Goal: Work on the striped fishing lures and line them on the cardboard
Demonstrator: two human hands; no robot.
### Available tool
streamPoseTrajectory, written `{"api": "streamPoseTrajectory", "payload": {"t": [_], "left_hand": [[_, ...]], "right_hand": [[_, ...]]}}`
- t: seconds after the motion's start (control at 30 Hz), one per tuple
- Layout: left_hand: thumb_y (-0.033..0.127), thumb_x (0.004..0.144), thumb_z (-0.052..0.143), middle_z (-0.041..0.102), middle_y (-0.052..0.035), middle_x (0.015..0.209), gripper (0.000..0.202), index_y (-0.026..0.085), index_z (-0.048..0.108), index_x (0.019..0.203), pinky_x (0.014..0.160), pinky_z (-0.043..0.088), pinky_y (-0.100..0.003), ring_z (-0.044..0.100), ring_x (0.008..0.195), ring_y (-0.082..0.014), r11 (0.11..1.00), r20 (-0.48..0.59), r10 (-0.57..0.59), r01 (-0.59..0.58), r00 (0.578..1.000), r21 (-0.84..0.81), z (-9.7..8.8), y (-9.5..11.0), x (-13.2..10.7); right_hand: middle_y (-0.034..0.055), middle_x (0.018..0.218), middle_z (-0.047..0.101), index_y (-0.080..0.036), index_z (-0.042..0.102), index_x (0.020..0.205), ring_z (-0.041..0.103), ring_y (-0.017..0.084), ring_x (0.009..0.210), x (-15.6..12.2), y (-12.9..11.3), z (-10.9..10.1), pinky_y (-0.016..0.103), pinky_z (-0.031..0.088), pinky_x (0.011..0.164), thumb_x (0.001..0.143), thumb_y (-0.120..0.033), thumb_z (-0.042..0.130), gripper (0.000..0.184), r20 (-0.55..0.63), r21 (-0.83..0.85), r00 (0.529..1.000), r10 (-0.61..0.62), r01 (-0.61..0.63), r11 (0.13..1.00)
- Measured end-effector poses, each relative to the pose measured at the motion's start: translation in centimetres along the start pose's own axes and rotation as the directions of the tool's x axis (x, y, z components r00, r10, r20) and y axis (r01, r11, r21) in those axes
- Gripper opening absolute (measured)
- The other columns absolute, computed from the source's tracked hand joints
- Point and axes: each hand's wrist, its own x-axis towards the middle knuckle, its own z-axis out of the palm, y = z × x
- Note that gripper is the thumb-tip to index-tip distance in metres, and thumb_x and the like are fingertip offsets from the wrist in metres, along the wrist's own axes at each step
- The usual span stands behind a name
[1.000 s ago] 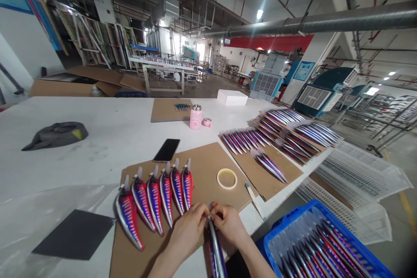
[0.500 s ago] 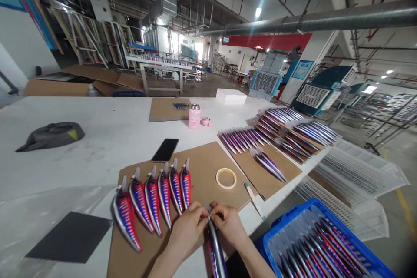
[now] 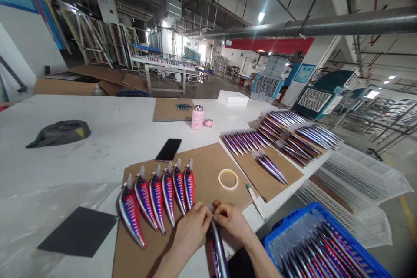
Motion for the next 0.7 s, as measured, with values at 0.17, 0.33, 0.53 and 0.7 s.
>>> {"api": "streamPoseTrajectory", "payload": {"t": [0.17, 0.33, 0.53, 0.7], "left_hand": [[0.019, 0.088, 0.041, 0.057, 0.0016, 0.087, 0.018, 0.022, 0.055, 0.076, 0.066, 0.038, -0.023, 0.060, 0.077, -0.0125, 1.000, -0.007, 0.012, -0.012, 1.000, -0.003, -0.1, 0.0, -0.1], [0.021, 0.088, 0.040, 0.057, 0.0012, 0.087, 0.019, 0.022, 0.056, 0.077, 0.066, 0.039, -0.024, 0.060, 0.077, -0.0127, 1.000, -0.010, 0.009, -0.009, 1.000, 0.000, 0.0, -0.1, -0.1], [0.021, 0.089, 0.039, 0.057, 0.0004, 0.088, 0.021, 0.021, 0.056, 0.077, 0.069, 0.039, -0.024, 0.061, 0.079, -0.0130, 1.000, -0.007, 0.026, -0.026, 1.000, -0.007, 0.0, -0.2, -0.1], [0.020, 0.090, 0.038, 0.056, 0.0000, 0.088, 0.021, 0.021, 0.056, 0.078, 0.071, 0.040, -0.024, 0.060, 0.080, -0.0134, 0.999, -0.025, 0.041, -0.041, 0.999, -0.023, 0.3, -0.5, -0.1]], "right_hand": [[0.0005, 0.072, 0.061, -0.018, 0.059, 0.064, 0.057, 0.013, 0.062, -0.3, 0.0, -0.2, 0.021, 0.045, 0.057, 0.081, -0.028, 0.048, 0.023, 0.050, 0.051, 0.998, 0.040, -0.042, 0.998], [-0.0016, 0.066, 0.059, -0.017, 0.060, 0.062, 0.054, 0.011, 0.056, 0.1, -0.1, 0.6, 0.018, 0.043, 0.052, 0.070, -0.015, 0.052, 0.011, 0.002, 0.010, 0.996, 0.086, -0.086, 0.996], [-0.0018, 0.060, 0.061, -0.019, 0.062, 0.059, 0.056, 0.013, 0.056, 0.2, -0.9, 1.3, 0.020, 0.043, 0.054, 0.068, -0.011, 0.052, 0.015, -0.114, -0.123, 0.988, 0.103, -0.117, 0.986], [0.0069, 0.097, 0.069, -0.020, 0.067, 0.092, 0.063, 0.023, 0.094, -2.3, -1.0, 2.0, 0.032, 0.048, 0.086, 0.075, -0.016, 0.051, 0.023, -0.191, -0.192, 0.981, 0.043, -0.080, 0.978]]}}
